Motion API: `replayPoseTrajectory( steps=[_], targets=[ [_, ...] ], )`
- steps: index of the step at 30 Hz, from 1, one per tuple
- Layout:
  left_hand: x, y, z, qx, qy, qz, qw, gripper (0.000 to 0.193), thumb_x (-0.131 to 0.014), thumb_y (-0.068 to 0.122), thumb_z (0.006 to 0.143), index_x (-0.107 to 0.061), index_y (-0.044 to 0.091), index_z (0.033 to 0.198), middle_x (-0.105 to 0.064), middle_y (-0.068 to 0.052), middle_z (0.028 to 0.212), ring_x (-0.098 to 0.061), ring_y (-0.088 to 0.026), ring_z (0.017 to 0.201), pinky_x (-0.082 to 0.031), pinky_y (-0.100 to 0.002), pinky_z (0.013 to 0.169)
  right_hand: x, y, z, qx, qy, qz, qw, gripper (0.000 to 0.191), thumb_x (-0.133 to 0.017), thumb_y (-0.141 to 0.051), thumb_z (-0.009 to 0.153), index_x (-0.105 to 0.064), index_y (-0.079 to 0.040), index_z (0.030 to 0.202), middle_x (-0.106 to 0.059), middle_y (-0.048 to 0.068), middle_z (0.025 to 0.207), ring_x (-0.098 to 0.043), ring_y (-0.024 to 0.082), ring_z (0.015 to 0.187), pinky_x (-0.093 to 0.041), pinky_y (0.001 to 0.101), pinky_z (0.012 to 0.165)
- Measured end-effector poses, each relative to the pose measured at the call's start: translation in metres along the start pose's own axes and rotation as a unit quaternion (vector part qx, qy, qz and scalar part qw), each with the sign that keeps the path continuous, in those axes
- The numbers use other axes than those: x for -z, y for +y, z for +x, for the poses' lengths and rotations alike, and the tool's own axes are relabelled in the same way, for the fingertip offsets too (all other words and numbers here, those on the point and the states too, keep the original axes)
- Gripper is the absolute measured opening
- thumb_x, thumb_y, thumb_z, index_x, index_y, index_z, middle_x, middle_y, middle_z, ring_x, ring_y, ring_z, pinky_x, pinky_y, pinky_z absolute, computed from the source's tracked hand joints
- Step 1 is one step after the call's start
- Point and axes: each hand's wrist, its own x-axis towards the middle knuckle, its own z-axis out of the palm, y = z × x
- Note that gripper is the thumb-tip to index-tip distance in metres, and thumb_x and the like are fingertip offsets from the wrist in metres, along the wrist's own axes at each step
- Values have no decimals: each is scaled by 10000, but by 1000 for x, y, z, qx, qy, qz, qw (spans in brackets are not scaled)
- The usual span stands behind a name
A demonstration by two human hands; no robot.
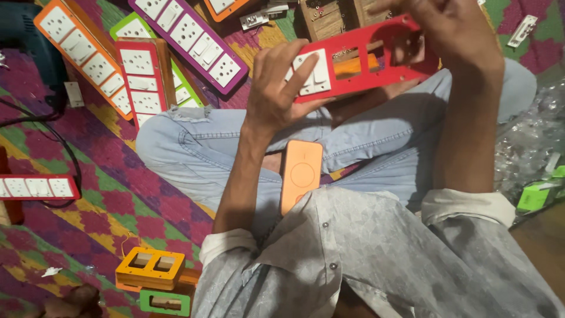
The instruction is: The person assembles a red electrical switchboard by inserting white socket modules and switches into the frame and securing them with screws. The person handles multiple switchboard units and components on the floor.
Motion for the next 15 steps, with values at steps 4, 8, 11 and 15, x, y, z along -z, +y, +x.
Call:
replayPoseTrajectory(
  steps=[4, 8, 11, 15],
  targets=[
    [2, -3, -4, 69, 67, -29, 995, 863, -972, 490, 814, -516, 85, 1424, -531, -168, 1436, -532, -341, 1334, -427, -515, 1141, 10, 43, 12, 150, 168, -194, 955, 360, -446, -233, 1197, -608, 49, 1042, -671, 136, 905, -612, 227, 781, -460, 357, 666],
    [3, -8, -9, 209, 167, -196, 943, 699, -886, 412, 938, -522, 107, 1452, -588, -123, 1377, -614, -244, 1199, -547, -375, 1023, -12, 61, 38, 112, 230, -389, 885, 192, -688, -195, 1058, -735, -11, 1025, -720, 165, 834, -706, 256, 703, -524, 382, 598],
    [-2, -16, -6, 283, 234, -424, 828, 649, -748, 488, 984, -542, 86, 1450, -671, -123, 1257, -684, -177, 980, -613, -315, 840, -51, 71, 55, 202, 108, -410, 883, 76, -713, -108, 945, -766, -55, 959, -744, 119, 943, -699, 293, 818, -535, 419, 712],
    [1, -16, -9, 277, 257, -552, 743, 661, -616, 569, 1073, -554, 16, 1429, -710, -161, 1255, -699, -165, 1010, -599, -326, 923, -87, 81, 70, 327, 106, -519, 783, 216, -689, -85, 774, -787, -94, 966, -716, 82, 968, -676, 288, 980, -507, 415, 784]
  ],
)
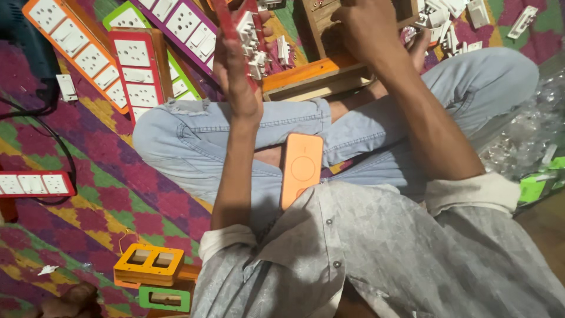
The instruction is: The person assembles a red electrical switchboard by inserting white socket modules and switches into the frame and securing them with screws. The person handles multiple switchboard units and components on the floor.
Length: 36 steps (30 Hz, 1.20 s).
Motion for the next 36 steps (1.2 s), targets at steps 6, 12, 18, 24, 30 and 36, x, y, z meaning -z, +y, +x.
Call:
replayPoseTrajectory(
  steps=[6, 12, 18, 24, 30, 36],
  targets=[
    [-3, 6, -6, 91, 21, -114, 989, 728, -597, 591, 1056, -562, -41, 1415, -708, -192, 1226, -704, -208, 969, -605, -352, 867, -11, -9, 5, 19, -15, 24, 999, 81, -733, -163, 803, -787, -128, 854, -672, 69, 883, -637, 264, 940, -479, 433, 791],
    [0, 6, -4, 118, 23, -185, 975, 715, -572, 587, 1052, -530, -10, 1443, -683, -189, 1298, -704, -241, 1080, -612, -392, 901, -23, -13, 6, -1, -4, -17, 1000, 42, -721, -137, 805, -721, -102, 784, -676, 73, 907, -656, 267, 1015, -505, 393, 799],
    [-1, 5, -1, 142, 26, -213, 966, 731, -553, 605, 1046, -532, -7, 1444, -671, -183, 1312, -697, -255, 1106, -605, -389, 928, -22, -13, 13, 0, -21, -52, 998, 93, -754, -156, 845, -717, -71, 841, -675, 101, 895, -631, 301, 974, -529, 443, 790],
    [-6, -2, 0, 171, 21, -233, 957, 734, -529, 616, 1051, -540, -8, 1437, -667, -177, 1293, -698, -260, 1081, -600, -390, 898, 19, -30, 29, -119, 95, 235, 960, 96, -821, -6, 994, -738, -3, 1041, -734, 126, 1015, -716, 240, 922, -559, 348, 812],
    [-11, -12, 0, 206, 16, -190, 960, 713, -528, 620, 1028, -543, 26, 1422, -685, -177, 1276, -701, -243, 1046, -601, -388, 862, 41, -60, 35, -103, 150, 521, 834, 121, -780, 125, 1033, -715, 66, 1116, -727, 138, 1156, -719, 198, 1119, -583, 314, 1007],
    [-17, -22, -6, 230, 35, -164, 959, 674, -577, 592, 1039, -578, 30, 1412, -684, -114, 1265, -676, -197, 1134, -568, -376, 987, 44, -71, 36, -107, 95, 546, 825, 122, -792, 122, 954, -740, 59, 1045, -736, 145, 1094, -732, 190, 1029, -616, 301, 934]
  ],
)
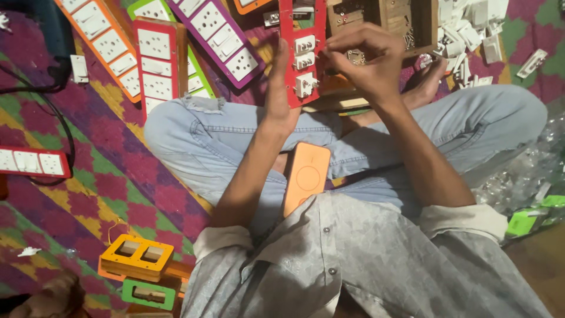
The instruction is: The person assembles a red electrical switchboard by inserting white socket modules and switches into the frame and securing them with screws. The person handles multiple switchboard units and components on the floor.
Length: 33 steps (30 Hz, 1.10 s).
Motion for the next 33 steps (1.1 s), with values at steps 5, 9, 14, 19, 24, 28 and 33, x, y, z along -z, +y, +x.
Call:
replayPoseTrajectory(
  steps=[5, 9, 14, 19, 24, 28, 33],
  targets=[
    [1, -4, -1, 15, 10, 29, 999, 665, -590, 599, 1014, -591, 53, 1395, -686, -77, 1230, -668, -169, 1104, -557, -351, 942, 0, -4, 1, 28, 0, -87, 996, 144, -815, 94, 951, -766, 32, 1072, -761, 131, 1082, -747, 189, 1003, -599, 287, 898],
    [2, -2, -2, -7, 5, 32, 999, 648, -593, 585, 1053, -602, 29, 1385, -683, -84, 1202, -661, -168, 1061, -551, -348, 923, 0, -9, 2, 27, -8, -117, 993, 153, -853, 36, 977, -772, 12, 1105, -762, 112, 1068, -749, 181, 969, -588, 275, 841],
    [1, 0, -3, -7, 5, 23, 1000, 638, -596, 571, 1024, -574, 47, 1387, -675, -62, 1228, -664, -147, 1108, -559, -333, 963, -4, -12, 4, 47, -10, -147, 988, 146, -860, 10, 978, -772, 12, 1094, -758, 117, 1065, -738, 209, 981, -579, 304, 851],
    [0, 1, -3, 1, 12, 25, 1000, 646, -606, 574, 1024, -567, 53, 1404, -657, -54, 1209, -642, -141, 1068, -551, -331, 905, -5, -15, 7, 68, -9, -165, 984, 123, -847, 13, 984, -765, 10, 1076, -747, 115, 1050, -732, 213, 992, -575, 312, 868],
    [0, 3, -4, -4, 4, 46, 999, 680, -587, 609, 1013, -580, 53, 1406, -670, -61, 1210, -651, -140, 1072, -555, -332, 908, -6, -17, 5, 42, 0, -142, 989, 103, -823, 30, 985, -757, 17, 1063, -754, 103, 1035, -724, 182, 956, -565, 288, 844],
    [0, 4, -4, -2, -3, 44, 999, 694, -586, 619, 1014, -579, 47, 1408, -679, -74, 1203, -658, -149, 1062, -555, -339, 913, -6, -15, 2, -19, 25, -90, 995, 75, -798, 27, 999, -749, 14, 1055, -764, 80, 998, -750, 140, 921, -583, 258, 829],
    [-1, 4, -3, -3, 8, 35, 999, 685, -587, 622, 1014, -587, 48, 1388, -676, -73, 1184, -663, -151, 1042, -558, -342, 895, -3, -8, 1, 50, 3, -117, 992, 102, -778, 81, 972, -762, 44, 1066, -762, 126, 1058, -741, 166, 1000, -593, 286, 884]
  ],
)
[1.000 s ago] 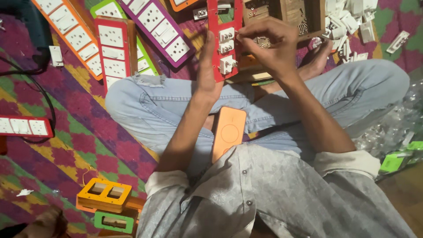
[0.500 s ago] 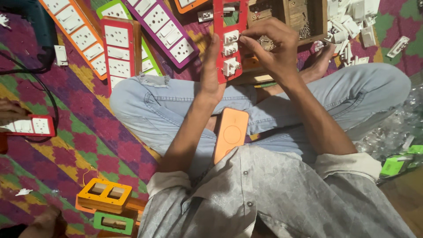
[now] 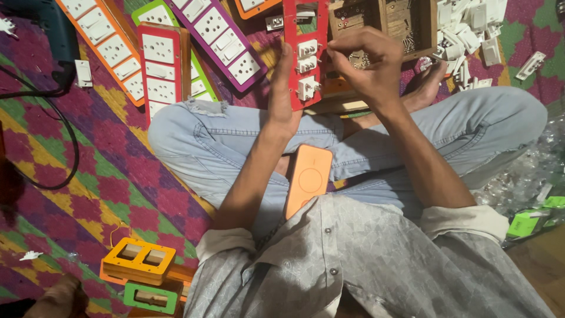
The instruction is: The person assembles a red electrical switchboard by inserting white socket modules and switches into the frame and securing them with screws. The person handles multiple switchboard units and components on the floor.
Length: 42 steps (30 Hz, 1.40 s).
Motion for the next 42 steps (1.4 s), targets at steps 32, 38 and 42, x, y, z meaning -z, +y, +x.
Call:
replayPoseTrajectory(
  steps=[32, 38, 42],
  targets=[
    [0, -4, 0, -2, -11, -31, 999, 635, -579, 575, 1043, -587, 39, 1383, -673, -87, 1235, -661, -180, 1136, -548, -369, 998, -15, -6, 0, 52, 22, -89, 994, 163, -824, 83, 914, -744, 22, 1043, -743, 134, 1100, -737, 257, 1028, -592, 343, 878],
    [4, -6, 2, 3, -9, -36, 999, 631, -580, 571, 1039, -587, 39, 1378, -671, -90, 1240, -660, -184, 1149, -546, -377, 1016, -12, -8, 0, 40, 21, -78, 996, 152, -811, 65, 937, -755, 19, 1071, -754, 126, 1102, -739, 253, 1051, -594, 342, 913],
    [6, -10, 3, 7, -8, -22, 1000, 655, -580, 575, 1033, -558, 49, 1424, -652, -89, 1296, -641, -187, 1197, -537, -383, 1031, -11, -9, 1, 26, 18, -78, 996, 146, -802, 58, 929, -753, 14, 1059, -762, 109, 1090, -747, 238, 1050, -598, 345, 931]
  ],
)
